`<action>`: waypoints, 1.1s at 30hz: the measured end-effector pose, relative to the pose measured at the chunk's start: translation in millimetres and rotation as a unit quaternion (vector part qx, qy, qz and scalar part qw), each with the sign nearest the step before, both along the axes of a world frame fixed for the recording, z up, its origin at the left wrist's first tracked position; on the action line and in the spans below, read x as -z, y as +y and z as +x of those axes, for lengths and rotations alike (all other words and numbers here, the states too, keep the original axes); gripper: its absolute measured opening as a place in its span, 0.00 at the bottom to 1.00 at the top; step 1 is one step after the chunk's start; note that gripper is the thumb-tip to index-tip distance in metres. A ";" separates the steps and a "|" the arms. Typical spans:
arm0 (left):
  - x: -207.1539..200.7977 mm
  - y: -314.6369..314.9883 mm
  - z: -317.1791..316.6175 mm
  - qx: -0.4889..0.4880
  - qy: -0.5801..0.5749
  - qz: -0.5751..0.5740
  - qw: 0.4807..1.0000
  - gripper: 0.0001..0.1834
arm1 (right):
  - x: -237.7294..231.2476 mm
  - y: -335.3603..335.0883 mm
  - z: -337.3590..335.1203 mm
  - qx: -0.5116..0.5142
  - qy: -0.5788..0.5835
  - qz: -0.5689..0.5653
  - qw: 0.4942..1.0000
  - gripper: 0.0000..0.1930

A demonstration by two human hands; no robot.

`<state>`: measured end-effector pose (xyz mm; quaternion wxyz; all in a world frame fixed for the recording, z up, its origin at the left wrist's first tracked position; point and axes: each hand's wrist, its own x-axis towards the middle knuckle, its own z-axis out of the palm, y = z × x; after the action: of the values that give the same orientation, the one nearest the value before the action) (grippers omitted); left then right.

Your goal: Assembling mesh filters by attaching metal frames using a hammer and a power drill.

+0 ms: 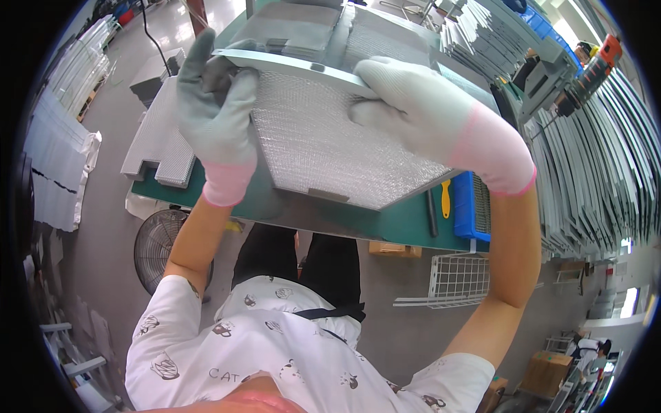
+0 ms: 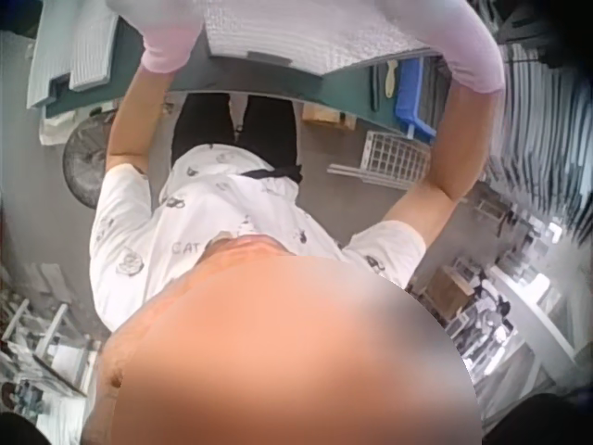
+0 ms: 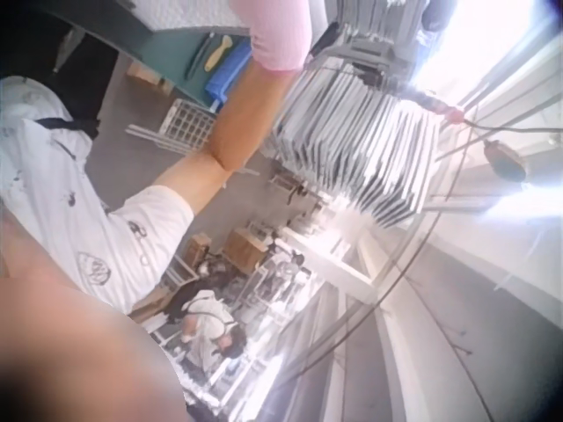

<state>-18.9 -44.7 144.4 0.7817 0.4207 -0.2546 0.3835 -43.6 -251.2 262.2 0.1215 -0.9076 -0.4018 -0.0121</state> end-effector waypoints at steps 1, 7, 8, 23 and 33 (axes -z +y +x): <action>0.1 -1.6 -0.1 -0.004 0.001 -0.001 1.000 0.33 | 1.4 -0.5 -1.2 -0.004 -0.012 0.009 1.000 0.15; 0.9 -6.8 1.0 -0.070 -0.012 -0.014 0.997 0.25 | 4.3 2.6 -1.1 0.014 0.004 0.021 1.000 0.15; 4.7 -7.2 -0.6 -0.082 -0.008 -0.008 0.997 0.24 | 4.8 2.9 -0.3 0.011 -0.006 0.016 1.000 0.15; 4.3 -2.8 5.0 -0.067 0.053 -0.005 0.996 0.13 | -6.1 33.1 4.4 0.040 -0.154 -0.079 0.984 0.14; 14.5 30.2 21.2 -0.393 -0.132 0.333 0.847 0.13 | -4.2 58.5 6.2 0.085 -0.046 0.031 0.995 0.16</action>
<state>2.3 -14.4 129.9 0.3376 0.6663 -0.2811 0.6025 -37.4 -192.7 266.4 0.1293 -0.9327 -0.3277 -0.0768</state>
